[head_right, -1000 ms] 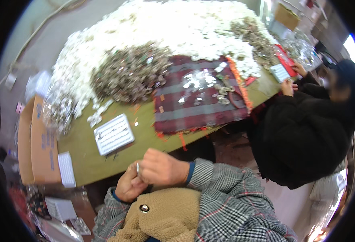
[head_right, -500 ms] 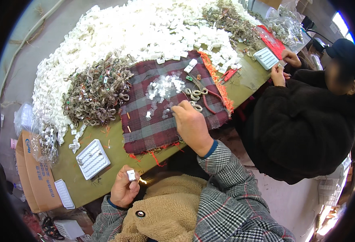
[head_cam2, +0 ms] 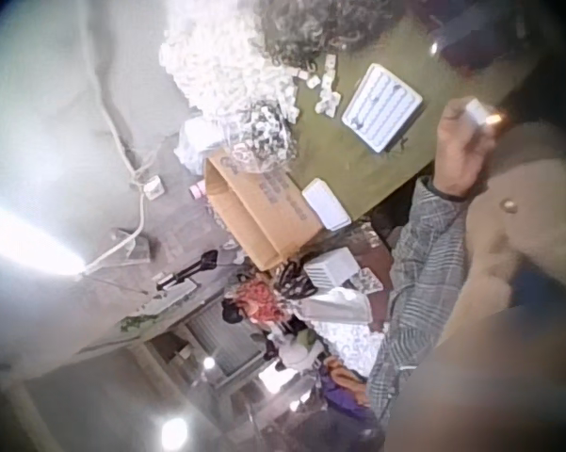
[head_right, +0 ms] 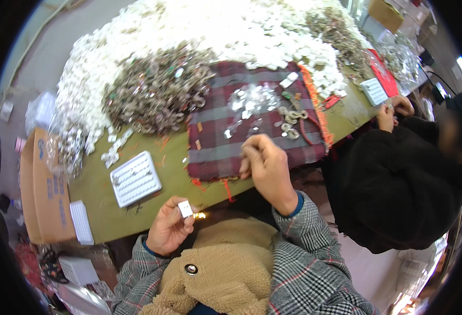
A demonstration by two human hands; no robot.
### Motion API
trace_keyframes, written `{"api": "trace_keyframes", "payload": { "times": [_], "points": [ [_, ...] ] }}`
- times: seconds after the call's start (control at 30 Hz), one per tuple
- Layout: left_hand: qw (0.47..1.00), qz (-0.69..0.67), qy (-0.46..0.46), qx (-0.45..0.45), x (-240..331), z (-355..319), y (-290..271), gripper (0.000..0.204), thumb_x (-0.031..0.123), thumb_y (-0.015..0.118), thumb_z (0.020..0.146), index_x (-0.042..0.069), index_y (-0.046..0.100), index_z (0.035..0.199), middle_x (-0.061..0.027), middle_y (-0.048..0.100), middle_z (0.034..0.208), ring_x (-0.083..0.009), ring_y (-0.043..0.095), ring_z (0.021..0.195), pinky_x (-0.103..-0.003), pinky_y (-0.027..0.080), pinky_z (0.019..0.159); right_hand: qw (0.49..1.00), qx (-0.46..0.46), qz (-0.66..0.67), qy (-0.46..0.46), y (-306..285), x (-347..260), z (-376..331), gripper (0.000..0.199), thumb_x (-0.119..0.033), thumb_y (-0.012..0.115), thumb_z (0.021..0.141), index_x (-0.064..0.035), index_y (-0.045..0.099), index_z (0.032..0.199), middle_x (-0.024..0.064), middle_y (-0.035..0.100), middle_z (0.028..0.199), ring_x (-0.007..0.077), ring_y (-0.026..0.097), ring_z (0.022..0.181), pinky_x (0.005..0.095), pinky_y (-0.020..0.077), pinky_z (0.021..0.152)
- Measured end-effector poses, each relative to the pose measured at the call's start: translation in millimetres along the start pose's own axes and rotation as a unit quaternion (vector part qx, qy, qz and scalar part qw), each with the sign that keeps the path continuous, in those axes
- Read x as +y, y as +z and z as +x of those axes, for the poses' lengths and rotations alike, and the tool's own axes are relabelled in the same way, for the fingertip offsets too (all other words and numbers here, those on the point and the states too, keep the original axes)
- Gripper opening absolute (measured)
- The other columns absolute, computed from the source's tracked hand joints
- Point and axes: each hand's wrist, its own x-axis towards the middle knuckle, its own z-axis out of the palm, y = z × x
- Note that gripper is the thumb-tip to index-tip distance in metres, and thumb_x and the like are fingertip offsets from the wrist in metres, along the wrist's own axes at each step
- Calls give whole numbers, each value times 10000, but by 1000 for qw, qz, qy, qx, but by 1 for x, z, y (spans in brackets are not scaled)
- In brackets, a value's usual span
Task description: The person repeatedly picks small white plastic housings and metal contacts from a tray and table, inserts the contacts into the housings, and places the assembled units back into the tray. The process is repeated continuously with both hands working in a steady rhythm.
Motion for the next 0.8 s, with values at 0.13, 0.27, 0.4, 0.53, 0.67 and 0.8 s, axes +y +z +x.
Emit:
{"api": "trace_keyframes", "payload": {
  "times": [0.13, 0.27, 0.4, 0.53, 0.67, 0.8],
  "points": [
    [999, 1, 48, 6, 8, -21, -6, 226, 64, 555, 999, -4, 569, 1214, -206, 664, 1080, -196, 691, 816, -300, 608, 732, 970, -210, 120, 35, 65, -18, -49, 68, 39, 565, 960, 50, 580, 1025, 66, 629, 799, 96, 644, 698, 231, 547, 611],
    [994, -6, 111, 2, 14, -46, -13, 217, 74, 590, 984, -3, 593, 1188, -167, 689, 1014, -190, 700, 795, -291, 605, 723, 958, -274, 31, -82, 105, -30, -61, 111, 91, 597, 903, 40, 588, 1001, 93, 611, 942, 140, 635, 753, 249, 535, 637],
    [988, 4, 151, 15, 18, -68, -21, 223, 81, 604, 977, -13, 593, 1179, -164, 687, 1003, -191, 694, 787, -295, 604, 706, 934, -273, -64, -220, 130, -32, -67, 166, 108, 645, 837, 33, 589, 974, 139, 594, 958, 221, 638, 776, 282, 520, 643],
    [986, 2, 165, 15, 19, -79, -28, 231, 80, 608, 975, -21, 591, 1182, -170, 691, 1017, -192, 695, 784, -298, 606, 705, 941, -264, -62, -202, 146, -32, -76, 135, 96, 620, 854, 20, 585, 960, 128, 608, 965, 175, 618, 782, 269, 516, 671],
    [986, -26, 162, -6, 21, -82, -31, 228, 63, 607, 974, -23, 592, 1184, -175, 698, 1045, -189, 701, 789, -295, 608, 713, 930, -275, -97, -223, 152, -35, -78, 156, 114, 616, 839, 18, 577, 955, 132, 605, 961, 184, 623, 777, 272, 519, 666],
    [987, -21, 157, 23, 18, -82, -32, 216, 53, 618, 965, -27, 604, 1165, -155, 703, 1001, -185, 702, 768, -289, 607, 700, 916, -271, -135, -262, 150, -34, -80, 169, 123, 614, 825, 21, 572, 954, 146, 598, 951, 236, 628, 765, 293, 521, 667]
  ]
}}
